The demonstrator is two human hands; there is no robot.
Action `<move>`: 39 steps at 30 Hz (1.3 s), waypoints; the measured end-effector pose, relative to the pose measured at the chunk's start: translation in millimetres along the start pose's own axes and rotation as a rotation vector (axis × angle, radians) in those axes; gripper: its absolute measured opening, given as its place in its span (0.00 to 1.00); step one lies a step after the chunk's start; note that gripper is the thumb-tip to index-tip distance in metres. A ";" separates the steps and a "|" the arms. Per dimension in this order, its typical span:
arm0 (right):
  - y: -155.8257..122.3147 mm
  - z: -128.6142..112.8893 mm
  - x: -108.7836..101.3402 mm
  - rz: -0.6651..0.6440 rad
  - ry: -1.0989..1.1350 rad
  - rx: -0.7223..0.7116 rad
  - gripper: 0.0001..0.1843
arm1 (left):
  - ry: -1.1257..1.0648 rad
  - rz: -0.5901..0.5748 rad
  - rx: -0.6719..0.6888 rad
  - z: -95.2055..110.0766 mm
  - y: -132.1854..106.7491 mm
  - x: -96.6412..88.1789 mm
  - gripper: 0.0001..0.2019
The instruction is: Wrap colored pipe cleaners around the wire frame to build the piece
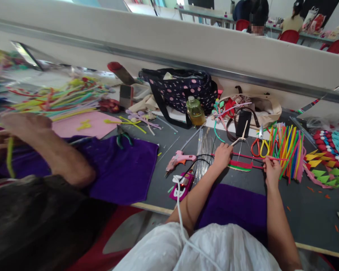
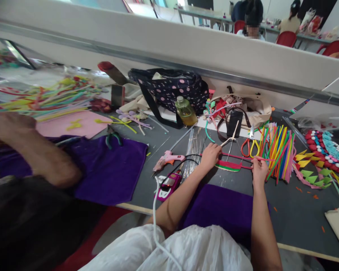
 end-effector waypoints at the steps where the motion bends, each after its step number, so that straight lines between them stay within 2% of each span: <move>1: 0.4 0.3 0.1 -0.011 -0.026 -0.008 0.20 | -0.010 0.000 -0.007 -3.1 -0.6 -3.0 0.11; 6: -0.2 -1.3 6.8 -0.090 -0.124 -0.041 0.20 | -0.027 0.024 -0.074 -23.6 -6.6 -11.9 0.09; 10: -3.0 -5.0 15.9 -0.138 -0.154 -0.051 0.20 | -0.045 -0.004 -0.149 -37.0 -11.7 -7.0 0.08; 17: -2.9 3.2 40.5 -0.288 -0.194 -0.013 0.21 | -0.038 -0.034 -0.189 -39.3 -13.3 -1.8 0.08; 21: -1.5 5.6 51.1 -0.323 -0.291 -0.017 0.18 | -0.063 -0.015 -0.181 -39.0 -14.2 -1.6 0.08; 25: 0.9 4.5 58.4 -0.338 -0.285 -0.012 0.18 | -0.112 -0.021 -0.159 -34.7 -18.0 -1.7 0.08; 32: 4.8 0.8 43.6 -0.146 -0.129 0.042 0.25 | -0.167 -0.109 -0.133 -29.2 -27.0 -5.7 0.09; 36: 1.9 6.6 33.4 -0.124 -0.096 0.057 0.28 | -0.115 -0.096 -0.124 -41.9 -30.0 -15.2 0.10; 39: 5.8 6.8 21.7 -0.142 -0.227 -0.015 0.28 | -0.069 -0.104 -0.115 -52.3 -33.7 -20.3 0.10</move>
Point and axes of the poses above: each hand's wrist, its own y-axis towards the middle knuckle, its own x-axis out of the palm, z = x × y, the point moved 9 cm from there along y, towards the middle knuckle, and after that the axes turned 11 degrees about -x, right-handed, at the moved point
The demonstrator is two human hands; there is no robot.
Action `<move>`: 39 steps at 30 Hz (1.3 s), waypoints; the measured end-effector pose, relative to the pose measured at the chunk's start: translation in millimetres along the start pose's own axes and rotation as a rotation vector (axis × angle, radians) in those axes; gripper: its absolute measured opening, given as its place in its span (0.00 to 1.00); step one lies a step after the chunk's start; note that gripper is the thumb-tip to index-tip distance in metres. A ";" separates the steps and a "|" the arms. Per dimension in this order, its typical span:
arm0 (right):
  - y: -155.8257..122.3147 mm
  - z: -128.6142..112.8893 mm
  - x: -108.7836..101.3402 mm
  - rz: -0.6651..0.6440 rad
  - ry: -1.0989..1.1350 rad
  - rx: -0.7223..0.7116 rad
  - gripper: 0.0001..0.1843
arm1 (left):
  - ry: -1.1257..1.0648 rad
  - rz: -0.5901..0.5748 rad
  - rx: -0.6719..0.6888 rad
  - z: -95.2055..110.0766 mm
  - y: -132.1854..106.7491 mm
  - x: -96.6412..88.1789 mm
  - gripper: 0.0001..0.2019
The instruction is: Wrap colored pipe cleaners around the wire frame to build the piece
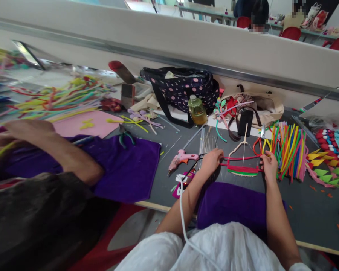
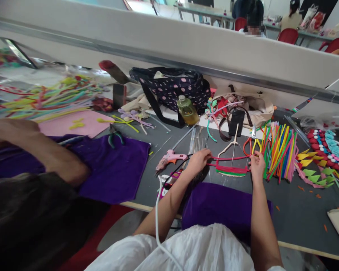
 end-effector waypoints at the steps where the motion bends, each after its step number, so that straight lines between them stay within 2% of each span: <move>1: 1.9 -1.5 -4.0 -0.013 -0.080 -0.041 0.27 | 0.019 -0.003 -0.003 -3.2 -1.4 -1.3 0.10; 6: 10.6 -15.2 -18.2 -0.085 -0.492 -0.197 0.27 | 0.068 -0.003 -0.016 -12.8 -8.9 -9.3 0.11; 10: 10.9 -20.9 -18.2 -0.184 -0.696 -0.222 0.21 | 0.028 -0.019 -0.031 -16.9 -11.8 -15.0 0.12; 14: 7.3 -20.1 -24.9 -0.210 -0.909 -0.187 0.17 | 0.001 -0.023 -0.037 -19.2 -12.3 -15.2 0.12; 19: 4.1 -24.8 -30.2 -0.266 -1.059 -0.268 0.09 | -0.178 0.083 -0.049 -24.1 -8.8 -15.5 0.12; 22: 2.6 -32.1 -30.4 -0.317 -1.007 -0.355 0.09 | -0.432 0.194 -0.077 -27.4 -8.5 -18.8 0.09; 25: -0.8 -38.3 -28.4 -0.409 -0.883 -0.374 0.08 | -0.760 0.288 -0.174 -29.7 -12.8 -17.2 0.06; 27: -3.7 -42.3 -28.3 -0.447 -0.777 -0.342 0.08 | -1.041 0.278 -0.223 -24.9 -16.0 -8.7 0.04; 29: -6.9 -47.3 -28.2 -0.461 -0.650 -0.314 0.08 | -1.351 0.235 -0.269 -18.3 -18.5 3.4 0.08; 31: -10.6 -51.0 -27.1 -0.469 -0.498 -0.284 0.09 | -1.540 0.169 -0.319 -10.5 -20.4 15.6 0.10; 34: -16.4 -49.5 -26.5 -0.455 -0.269 -0.195 0.12 | -1.624 0.227 -0.357 -8.8 -26.8 19.1 0.11; 37: -21.1 -45.7 -27.8 -0.396 -0.099 -0.124 0.15 | -1.626 0.344 -0.343 -10.3 -35.4 12.7 0.11; 39: -23.0 -42.6 -28.9 -0.345 -0.032 -0.095 0.16 | -1.637 0.374 -0.325 -8.7 -39.6 9.2 0.11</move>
Point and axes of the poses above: each hand's wrist, its own y-axis towards the middle knuckle, its own x-axis out of the palm, z = x × y, the point moved 9 cm from there along y, towards the middle knuckle, and after that the axes turned 11 degrees about -x, right-handed, at the moved point
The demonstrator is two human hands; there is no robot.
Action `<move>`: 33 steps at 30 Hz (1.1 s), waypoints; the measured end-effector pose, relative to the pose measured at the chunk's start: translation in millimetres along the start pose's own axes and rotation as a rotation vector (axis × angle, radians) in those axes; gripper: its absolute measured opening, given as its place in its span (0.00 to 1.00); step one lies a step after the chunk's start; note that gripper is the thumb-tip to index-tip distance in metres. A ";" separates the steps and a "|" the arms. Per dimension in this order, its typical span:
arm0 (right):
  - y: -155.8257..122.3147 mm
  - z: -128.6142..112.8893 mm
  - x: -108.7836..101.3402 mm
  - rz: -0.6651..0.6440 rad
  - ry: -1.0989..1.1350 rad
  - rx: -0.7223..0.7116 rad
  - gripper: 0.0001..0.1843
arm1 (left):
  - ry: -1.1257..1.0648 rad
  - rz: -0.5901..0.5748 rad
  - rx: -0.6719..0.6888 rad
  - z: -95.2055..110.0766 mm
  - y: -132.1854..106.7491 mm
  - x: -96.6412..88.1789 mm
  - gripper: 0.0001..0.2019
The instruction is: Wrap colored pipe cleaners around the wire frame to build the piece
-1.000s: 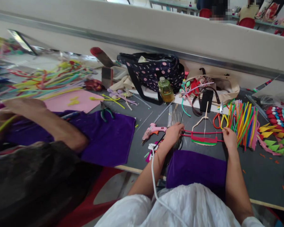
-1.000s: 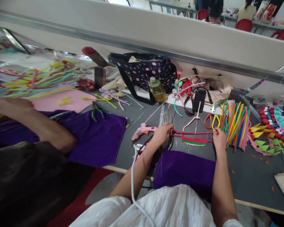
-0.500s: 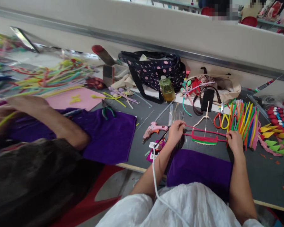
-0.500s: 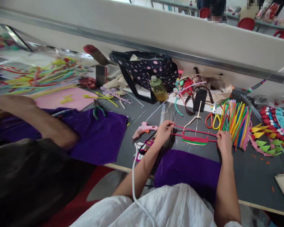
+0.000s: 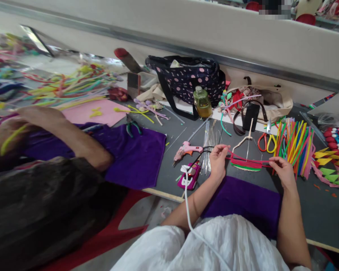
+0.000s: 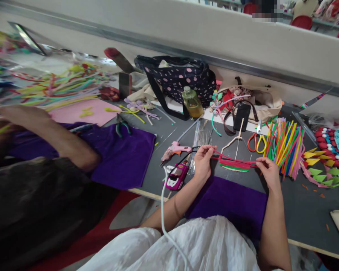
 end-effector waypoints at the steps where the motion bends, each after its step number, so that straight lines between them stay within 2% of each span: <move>1: -0.7 1.9 -0.3 0.027 0.019 0.008 0.16 | -0.006 0.000 0.005 1.1 -1.7 0.4 0.11; 7: -0.2 7.9 -0.8 0.108 -0.015 -0.005 0.17 | 0.014 0.025 0.011 2.7 -3.7 -0.2 0.11; 16: -4.5 3.2 1.1 0.171 -0.018 -0.004 0.16 | -0.025 0.017 0.012 4.3 -2.5 1.3 0.12; 20: -8.7 6.0 -5.2 0.246 -0.035 -0.004 0.17 | -0.027 0.058 0.023 7.4 -0.5 -3.7 0.12; 23: -11.6 2.6 -8.0 0.283 -0.072 -0.029 0.17 | -0.008 0.046 0.035 9.7 -2.1 -0.9 0.11; 27: -14.1 -12.0 -1.2 0.265 -0.076 -0.061 0.16 | 0.060 -0.011 0.041 8.8 -6.9 8.1 0.09; 33: -16.2 -24.0 14.1 0.223 0.060 -0.065 0.15 | 0.192 -0.073 0.052 1.1 -9.9 11.7 0.08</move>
Point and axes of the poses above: each hand's wrist, its own y-axis towards the middle knuckle, its own x-axis out of the palm, z = x × y, the point moved 9 cm from there along y, towards the middle knuckle, and after that the axes turned 11 degrees about -x, right-handed, at the moved point
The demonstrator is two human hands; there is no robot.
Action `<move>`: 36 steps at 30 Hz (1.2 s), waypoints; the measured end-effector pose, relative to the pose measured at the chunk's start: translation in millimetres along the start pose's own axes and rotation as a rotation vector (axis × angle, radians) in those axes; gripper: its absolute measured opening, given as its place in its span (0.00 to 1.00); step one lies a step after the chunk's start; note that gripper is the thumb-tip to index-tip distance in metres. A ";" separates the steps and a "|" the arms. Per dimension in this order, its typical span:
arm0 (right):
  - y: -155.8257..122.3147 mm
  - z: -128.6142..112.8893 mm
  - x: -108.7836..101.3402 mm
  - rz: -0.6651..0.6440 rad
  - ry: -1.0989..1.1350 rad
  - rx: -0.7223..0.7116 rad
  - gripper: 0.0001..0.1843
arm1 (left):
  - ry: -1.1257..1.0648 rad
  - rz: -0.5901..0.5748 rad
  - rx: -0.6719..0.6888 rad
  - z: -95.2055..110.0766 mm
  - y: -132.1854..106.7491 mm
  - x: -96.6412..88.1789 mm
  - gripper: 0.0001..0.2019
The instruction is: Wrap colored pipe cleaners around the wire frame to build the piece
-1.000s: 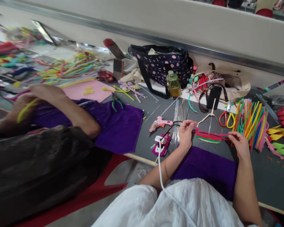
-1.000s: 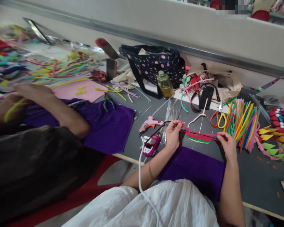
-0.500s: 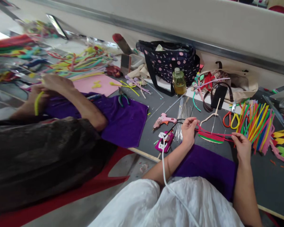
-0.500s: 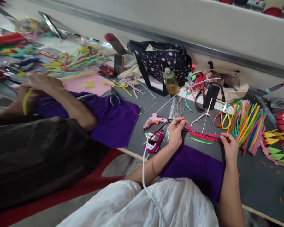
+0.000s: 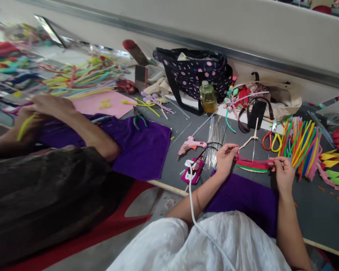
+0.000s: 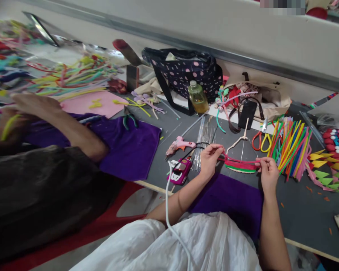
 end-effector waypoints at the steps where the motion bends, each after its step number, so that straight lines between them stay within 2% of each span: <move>1: -0.9 1.0 1.0 0.002 0.017 0.005 0.15 | 0.014 -0.010 -0.004 -1.6 -0.2 0.2 0.08; 8: -17.6 25.4 7.8 0.081 0.186 0.118 0.15 | 0.049 -0.031 -0.007 -6.7 -3.1 0.1 0.07; 13: -33.0 38.6 11.7 0.160 0.261 0.147 0.15 | 0.060 -0.031 -0.009 -7.1 -5.4 -0.6 0.09; 17: -38.5 39.4 8.4 0.209 0.248 0.134 0.15 | 0.054 -0.032 -0.002 -6.6 -5.5 -1.3 0.08; 22: -37.7 23.0 7.1 0.179 0.144 0.057 0.13 | 0.132 -0.053 0.081 5.8 -11.6 6.3 0.05; 25: -35.9 8.0 10.3 0.108 0.024 0.000 0.13 | 0.192 -0.098 0.177 20.8 -22.2 19.2 0.04; 27: -34.3 -6.3 12.1 0.067 -0.076 -0.089 0.12 | 0.224 -0.138 0.200 26.5 -29.3 28.9 0.04; 31: -33.5 -31.3 16.2 0.020 -0.168 -0.262 0.10 | 0.242 -0.194 0.195 27.3 -38.4 41.9 0.04; 36: -34.5 -45.2 14.9 0.019 -0.223 -0.338 0.10 | 0.253 -0.206 0.193 17.5 -40.0 46.6 0.04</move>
Point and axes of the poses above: each hand's wrist, its own y-axis towards the middle knuckle, its own x-axis out of the palm, z = x × y, the point moved 9 cm from there along y, towards the middle knuckle, and after that the axes turned 11 degrees about -x, right-handed, at the moved point
